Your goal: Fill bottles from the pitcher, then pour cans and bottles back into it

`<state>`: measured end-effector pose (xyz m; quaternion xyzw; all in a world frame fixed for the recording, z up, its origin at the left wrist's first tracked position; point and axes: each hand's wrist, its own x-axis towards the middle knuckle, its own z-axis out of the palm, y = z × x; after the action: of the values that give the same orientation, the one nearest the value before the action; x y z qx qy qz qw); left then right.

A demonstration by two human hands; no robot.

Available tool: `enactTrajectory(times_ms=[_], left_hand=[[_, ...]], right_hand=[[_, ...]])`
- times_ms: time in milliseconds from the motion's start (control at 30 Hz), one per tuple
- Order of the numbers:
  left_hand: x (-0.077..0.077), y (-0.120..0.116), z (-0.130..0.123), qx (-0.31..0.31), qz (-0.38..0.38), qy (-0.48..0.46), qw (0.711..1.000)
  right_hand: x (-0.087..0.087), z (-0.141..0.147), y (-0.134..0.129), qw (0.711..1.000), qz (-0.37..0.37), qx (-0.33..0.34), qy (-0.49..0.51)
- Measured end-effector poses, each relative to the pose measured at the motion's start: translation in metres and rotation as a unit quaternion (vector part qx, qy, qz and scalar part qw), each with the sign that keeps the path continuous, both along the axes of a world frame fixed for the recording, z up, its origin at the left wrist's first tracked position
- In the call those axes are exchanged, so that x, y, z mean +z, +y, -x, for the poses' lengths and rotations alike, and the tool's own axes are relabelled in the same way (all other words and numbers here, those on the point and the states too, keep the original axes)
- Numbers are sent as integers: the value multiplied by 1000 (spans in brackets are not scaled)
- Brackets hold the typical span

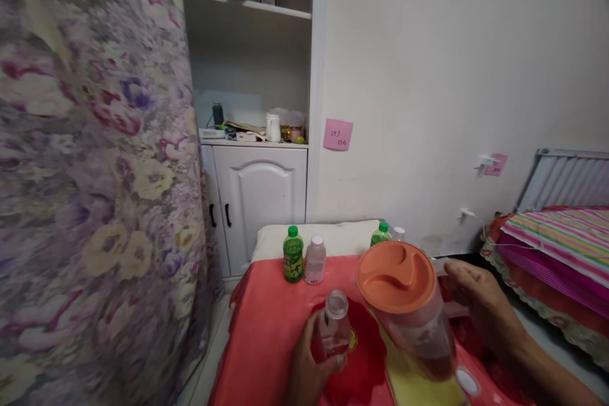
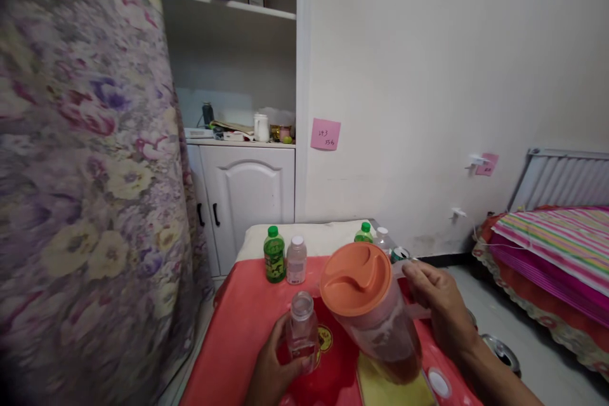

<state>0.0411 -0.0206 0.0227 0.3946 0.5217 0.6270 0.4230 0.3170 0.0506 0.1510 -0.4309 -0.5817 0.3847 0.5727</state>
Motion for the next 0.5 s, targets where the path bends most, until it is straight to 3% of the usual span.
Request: enactTrajectory(times_ms=[100, 200, 500], left_hand=[[-1, 0, 0, 11, 9, -11, 1000], [-2, 0, 1, 2, 3, -17, 1000], [-4, 1, 1, -21, 5, -5, 1000]], right_hand=[[20, 5, -2, 998, 25, 51, -28], [34, 8, 0, 994, -7, 57, -89], [61, 16, 8, 970, -38, 92, -223]])
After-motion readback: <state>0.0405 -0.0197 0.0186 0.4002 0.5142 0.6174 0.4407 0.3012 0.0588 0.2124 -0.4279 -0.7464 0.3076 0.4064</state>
